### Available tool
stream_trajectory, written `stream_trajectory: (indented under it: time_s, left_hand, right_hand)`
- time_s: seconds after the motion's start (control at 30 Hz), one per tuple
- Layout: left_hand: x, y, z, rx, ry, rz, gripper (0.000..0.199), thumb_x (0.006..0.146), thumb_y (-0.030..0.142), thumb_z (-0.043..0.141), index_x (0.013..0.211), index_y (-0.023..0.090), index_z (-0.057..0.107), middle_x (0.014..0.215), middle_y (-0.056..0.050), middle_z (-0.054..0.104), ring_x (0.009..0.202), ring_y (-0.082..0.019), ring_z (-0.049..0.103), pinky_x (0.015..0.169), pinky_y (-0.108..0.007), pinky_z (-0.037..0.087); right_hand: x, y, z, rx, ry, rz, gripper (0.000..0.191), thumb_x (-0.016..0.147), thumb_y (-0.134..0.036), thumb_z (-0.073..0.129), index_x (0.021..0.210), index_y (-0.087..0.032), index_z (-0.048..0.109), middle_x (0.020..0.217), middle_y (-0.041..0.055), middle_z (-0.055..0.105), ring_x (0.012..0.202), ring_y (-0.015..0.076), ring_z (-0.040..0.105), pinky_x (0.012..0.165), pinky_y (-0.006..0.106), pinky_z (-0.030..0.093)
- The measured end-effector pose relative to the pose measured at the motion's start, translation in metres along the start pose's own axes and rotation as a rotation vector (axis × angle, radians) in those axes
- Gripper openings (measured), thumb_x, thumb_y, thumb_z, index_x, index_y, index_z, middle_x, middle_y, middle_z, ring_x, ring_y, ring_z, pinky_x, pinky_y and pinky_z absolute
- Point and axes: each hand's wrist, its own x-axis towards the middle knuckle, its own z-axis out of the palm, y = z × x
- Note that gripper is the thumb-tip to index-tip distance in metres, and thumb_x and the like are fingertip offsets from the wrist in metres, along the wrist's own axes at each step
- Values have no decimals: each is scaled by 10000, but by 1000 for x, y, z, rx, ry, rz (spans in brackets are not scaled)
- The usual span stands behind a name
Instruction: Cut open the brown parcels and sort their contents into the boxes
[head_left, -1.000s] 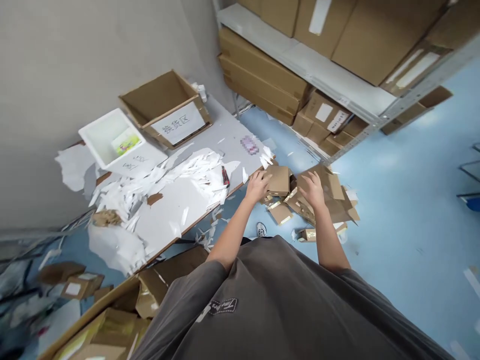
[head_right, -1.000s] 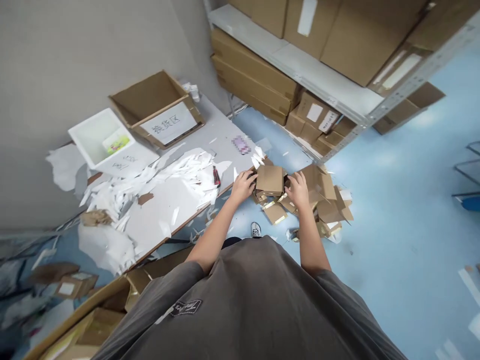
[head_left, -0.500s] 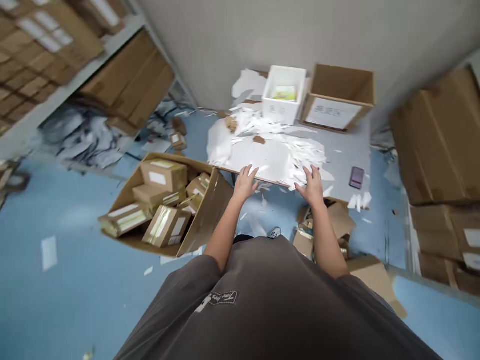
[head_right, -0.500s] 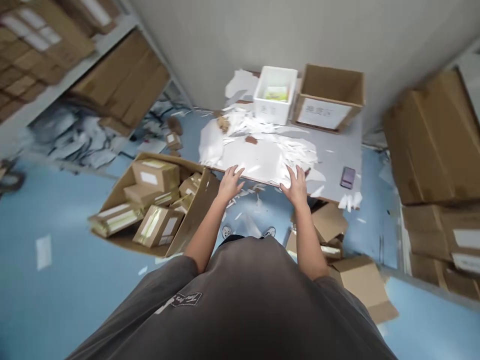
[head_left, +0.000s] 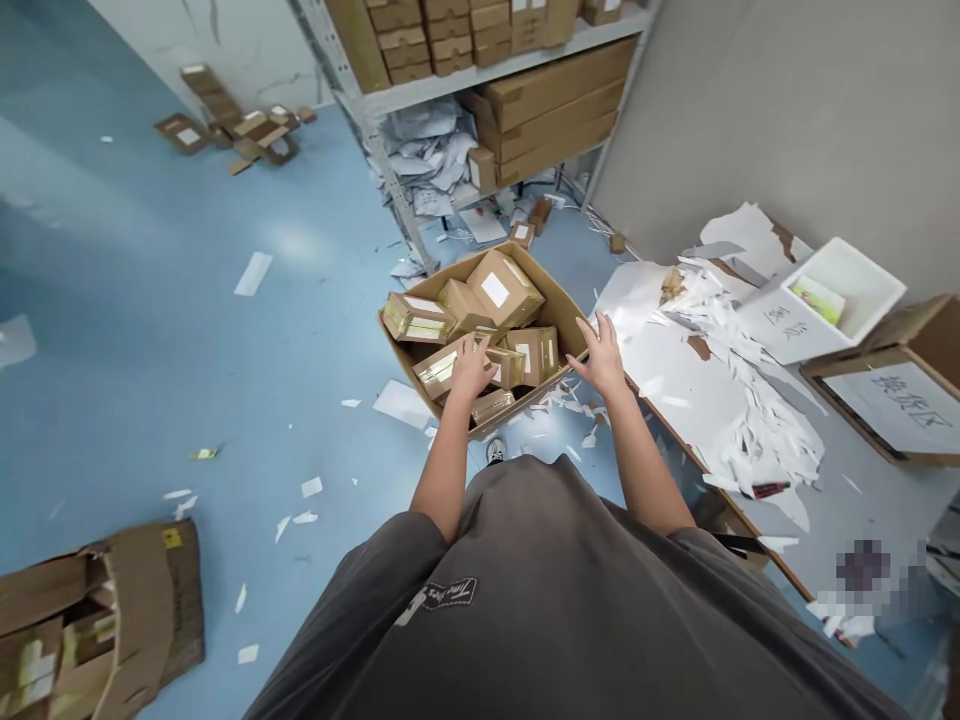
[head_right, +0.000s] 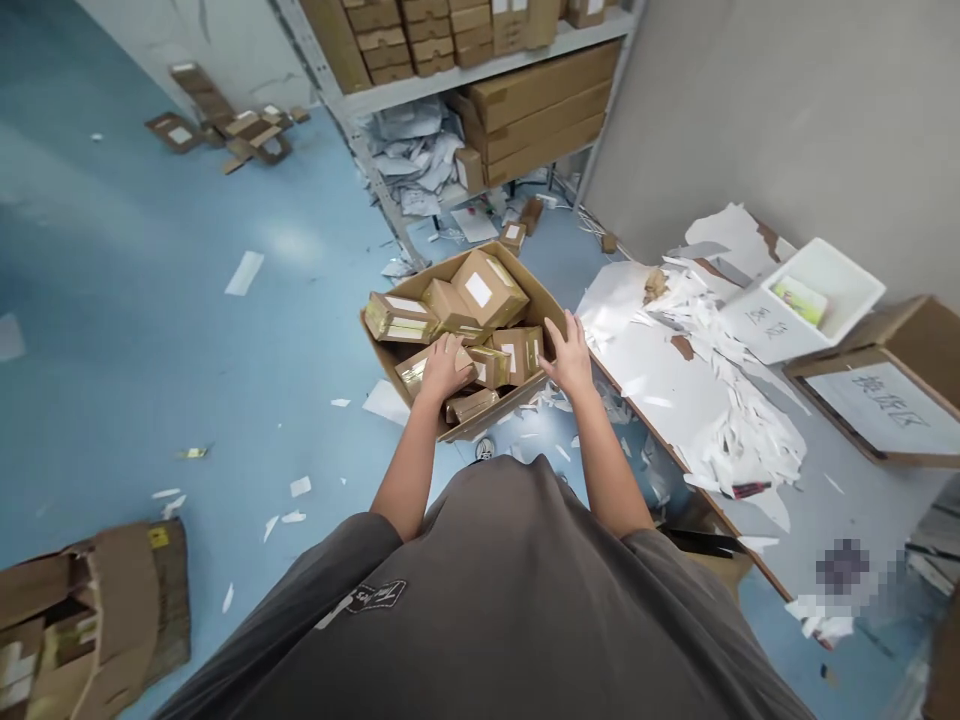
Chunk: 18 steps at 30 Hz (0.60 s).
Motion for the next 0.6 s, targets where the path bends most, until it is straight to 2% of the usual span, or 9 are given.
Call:
stream_trajectory:
  time_s: [0.1,0.23,0.4,0.5,0.6]
  left_hand:
    - [9,-32,-9,-28,-7,-53,790,894,310,790,1625,212,505,1736,-172,386,1597,-422,363,1298,-585,384]
    - [26,-47,-15,-31,-43,-111,835,894,321,810,1656,236,479,1761,-143,350,1618,-407,333,1314,-540,378]
    - [65,-50,-8,-30,-101,-143,855,922,365,799,1689,257,437,1781,-126,323,1625,-408,314,1323,-558,352]
    - [103,-53,3,-33,-105,-148,832,940,381,780,1687,255,439,1775,-131,338,1617,-407,329,1324,-569,338]
    - [151,-61,21,-30,-121,-183,795,964,401,754,1680,236,449,1768,-146,352,1616,-408,332,1319,-562,336]
  right_hand:
    - [38,-24,21,-27,-44,-59,848,891,-309,784,1666,-231,448,1823,149,170,1674,435,170,1325,679,287]
    - [79,-28,44,-66,-116,-120,920,879,-345,815,1692,-246,397,1841,148,100,1670,449,163,1309,703,290]
    - [129,-8,77,-78,-208,-120,886,914,-363,777,1700,-238,389,1833,171,117,1658,464,190,1269,718,343]
    - [161,13,106,-62,-280,-101,890,909,-361,800,1694,-224,404,1824,192,129,1648,466,216,1258,695,367]
    - [194,39,144,-21,-335,-97,911,892,-382,835,1685,-217,420,1814,205,145,1634,460,246,1250,665,388]
